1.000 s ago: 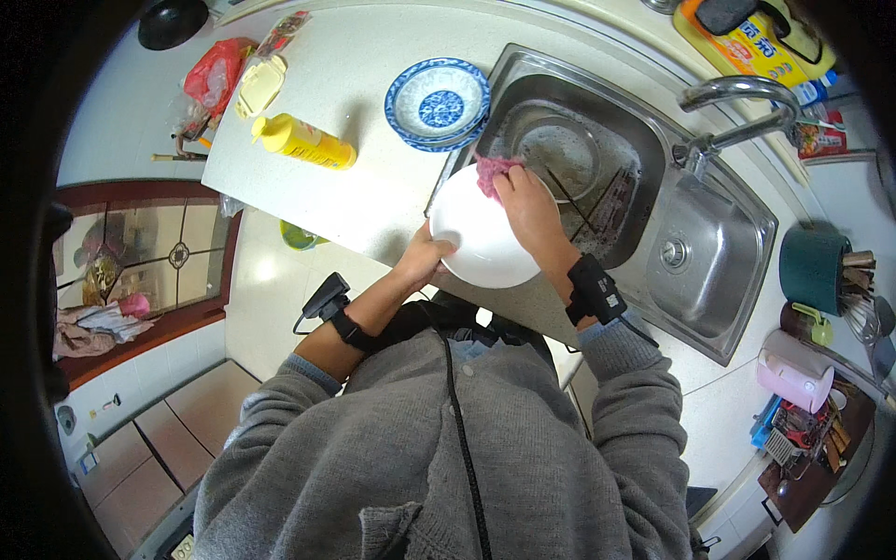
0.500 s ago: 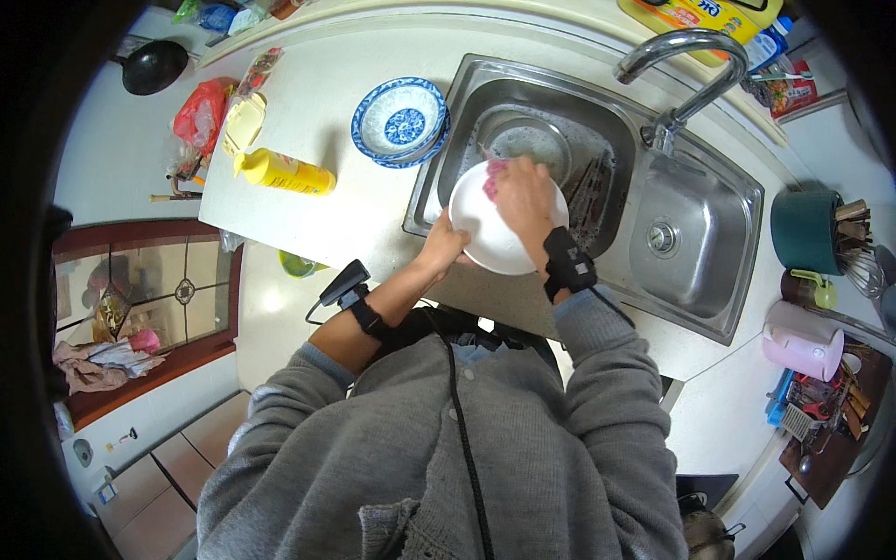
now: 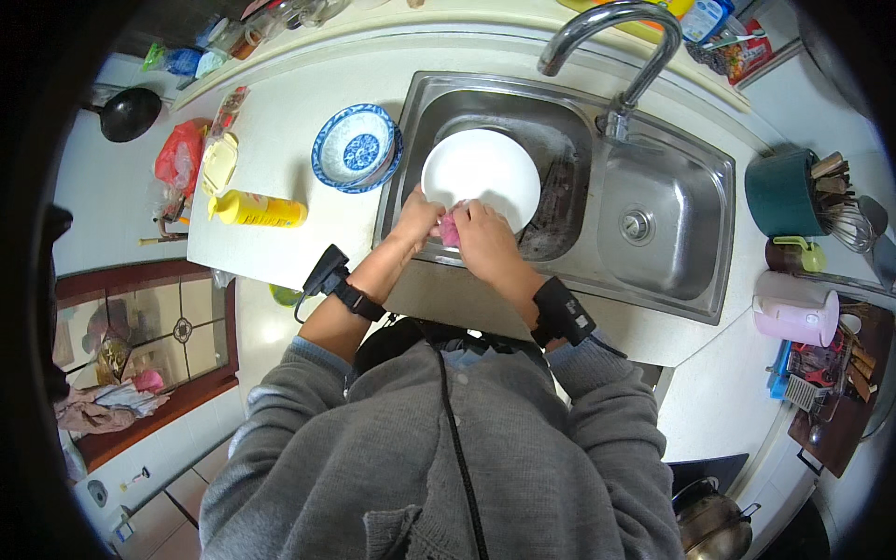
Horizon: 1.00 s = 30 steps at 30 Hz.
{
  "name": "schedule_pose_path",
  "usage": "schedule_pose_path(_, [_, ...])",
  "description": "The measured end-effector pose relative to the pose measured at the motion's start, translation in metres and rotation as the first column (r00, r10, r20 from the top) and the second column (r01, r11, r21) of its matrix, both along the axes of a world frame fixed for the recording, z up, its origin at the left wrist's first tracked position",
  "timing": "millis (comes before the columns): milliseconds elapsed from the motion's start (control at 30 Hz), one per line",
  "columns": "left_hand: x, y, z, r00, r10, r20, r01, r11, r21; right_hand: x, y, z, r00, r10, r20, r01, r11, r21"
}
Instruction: The person washes several bowls and a metal plate in a kitchen sink using a pink sponge and dish soap. They rinse each item under running water and place the cleaned items on the countertop to the left of the sink.
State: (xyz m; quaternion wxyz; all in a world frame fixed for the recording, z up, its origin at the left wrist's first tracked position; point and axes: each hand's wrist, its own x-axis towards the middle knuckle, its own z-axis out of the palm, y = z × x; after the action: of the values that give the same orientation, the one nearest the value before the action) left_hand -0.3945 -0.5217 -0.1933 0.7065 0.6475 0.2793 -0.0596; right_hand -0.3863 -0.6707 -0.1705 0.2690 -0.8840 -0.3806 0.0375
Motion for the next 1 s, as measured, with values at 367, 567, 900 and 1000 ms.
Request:
schedule_pose_path(367, [0.021,0.010,0.061,0.957,-0.279,-0.082,0.266,0.954,-0.138,0.047,-0.040,0.001,0.886,0.077,-0.458,0.126,0.909,0.396])
schedule_pose_path(567, [0.008,0.034,0.036,0.981,-0.084,0.175,0.120,0.971,-0.209,0.068,-0.078,0.000,0.333,0.556,-0.762,0.680,0.418,0.603])
schedule_pose_path(900, [-0.008,-0.006,0.051,0.952,-0.004,0.307,0.211,0.734,-0.645,0.086,-0.057,-0.026,0.405,0.349,-0.845,0.846,0.208,0.492])
schedule_pose_path(1000, [-0.008,-0.010,0.064,0.962,-0.079,0.263,0.213,0.818,-0.534,0.089,-0.041,-0.029,0.590,0.146,-0.794,0.753,0.254,0.607])
